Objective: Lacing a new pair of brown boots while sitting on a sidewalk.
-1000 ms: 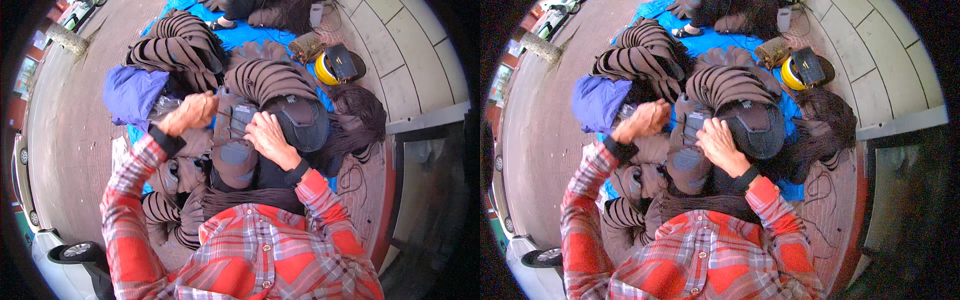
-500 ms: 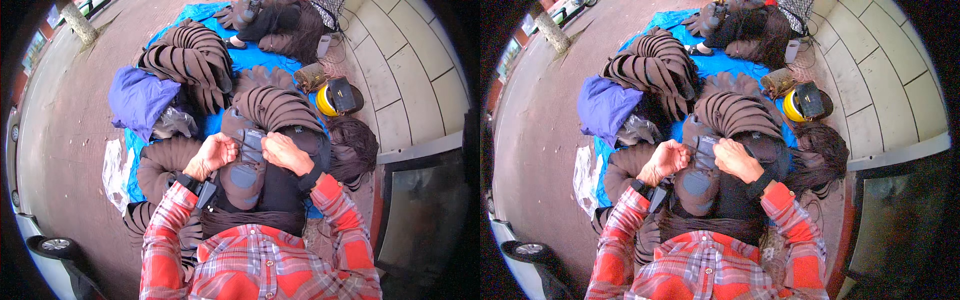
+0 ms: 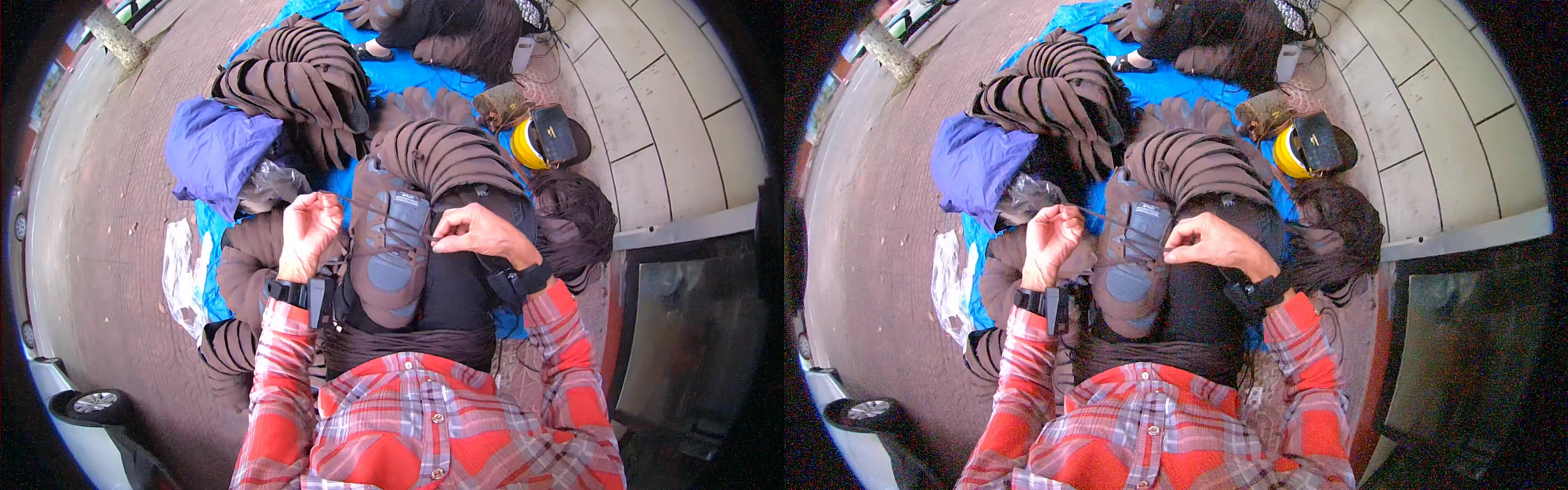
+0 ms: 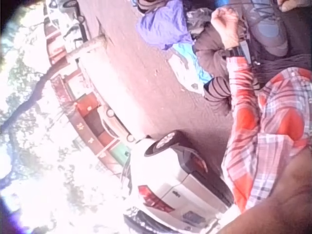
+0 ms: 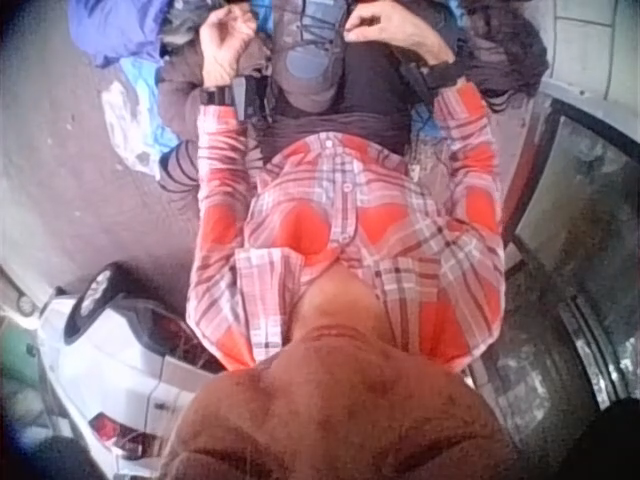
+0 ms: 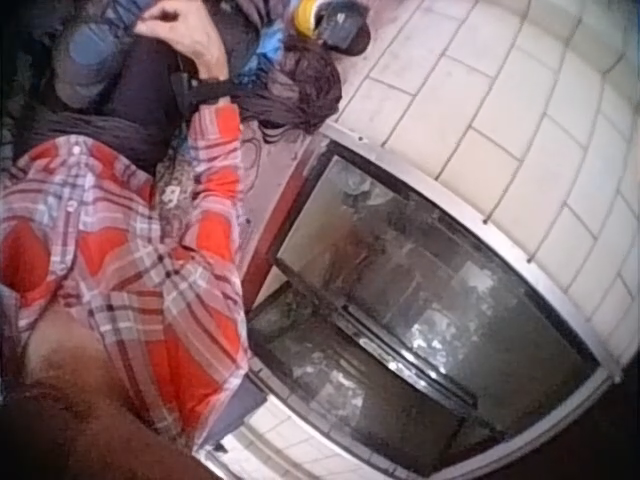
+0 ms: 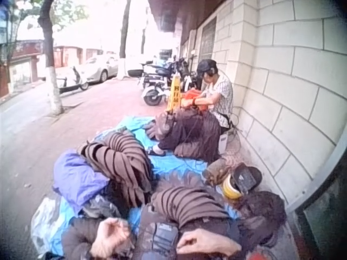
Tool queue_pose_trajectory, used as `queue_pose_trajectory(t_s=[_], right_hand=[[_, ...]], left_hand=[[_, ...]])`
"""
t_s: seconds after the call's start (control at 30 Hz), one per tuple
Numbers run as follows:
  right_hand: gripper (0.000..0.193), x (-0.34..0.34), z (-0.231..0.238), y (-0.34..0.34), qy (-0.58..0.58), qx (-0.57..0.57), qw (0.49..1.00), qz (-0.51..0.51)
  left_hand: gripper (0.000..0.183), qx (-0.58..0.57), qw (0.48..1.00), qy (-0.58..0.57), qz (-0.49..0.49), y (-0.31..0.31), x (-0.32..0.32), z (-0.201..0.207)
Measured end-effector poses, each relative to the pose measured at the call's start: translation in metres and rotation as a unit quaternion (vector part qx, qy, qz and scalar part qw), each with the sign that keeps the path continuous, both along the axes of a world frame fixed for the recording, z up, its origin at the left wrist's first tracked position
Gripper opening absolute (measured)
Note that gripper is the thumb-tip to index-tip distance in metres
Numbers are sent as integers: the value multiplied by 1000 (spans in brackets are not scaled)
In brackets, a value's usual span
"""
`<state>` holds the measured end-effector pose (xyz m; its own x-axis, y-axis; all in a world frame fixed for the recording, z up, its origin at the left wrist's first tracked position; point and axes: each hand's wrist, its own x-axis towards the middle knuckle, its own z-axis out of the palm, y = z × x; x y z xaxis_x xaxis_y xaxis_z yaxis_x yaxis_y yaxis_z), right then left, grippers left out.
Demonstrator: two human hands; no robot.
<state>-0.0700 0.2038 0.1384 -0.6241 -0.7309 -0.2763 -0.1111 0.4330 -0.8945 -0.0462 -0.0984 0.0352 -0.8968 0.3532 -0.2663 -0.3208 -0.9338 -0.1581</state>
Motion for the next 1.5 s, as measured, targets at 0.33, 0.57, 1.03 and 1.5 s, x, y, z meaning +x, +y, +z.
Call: queue_pose_trajectory(t_s=[0.33, 0.57, 1.03, 1.5], right_hand=[[16, 10, -21, 24, -170, -105, 968, -153], [18, 15, -14, 23, 12, 153, 984, -87], [19, 5, -29, 2, 83, 56, 995, 29], [23, -48, 34, -109, 96, -196, 975, -51]], left_hand=[[8, -38, 999, -5, 3, 1, 3, -1], [7, -36, 999, -5, -1, 2, 1, -1], [5, 57, 989, 8, 133, -80, -38, 7], [8, -163, 933, 320, 23, -31, -79, 185]])
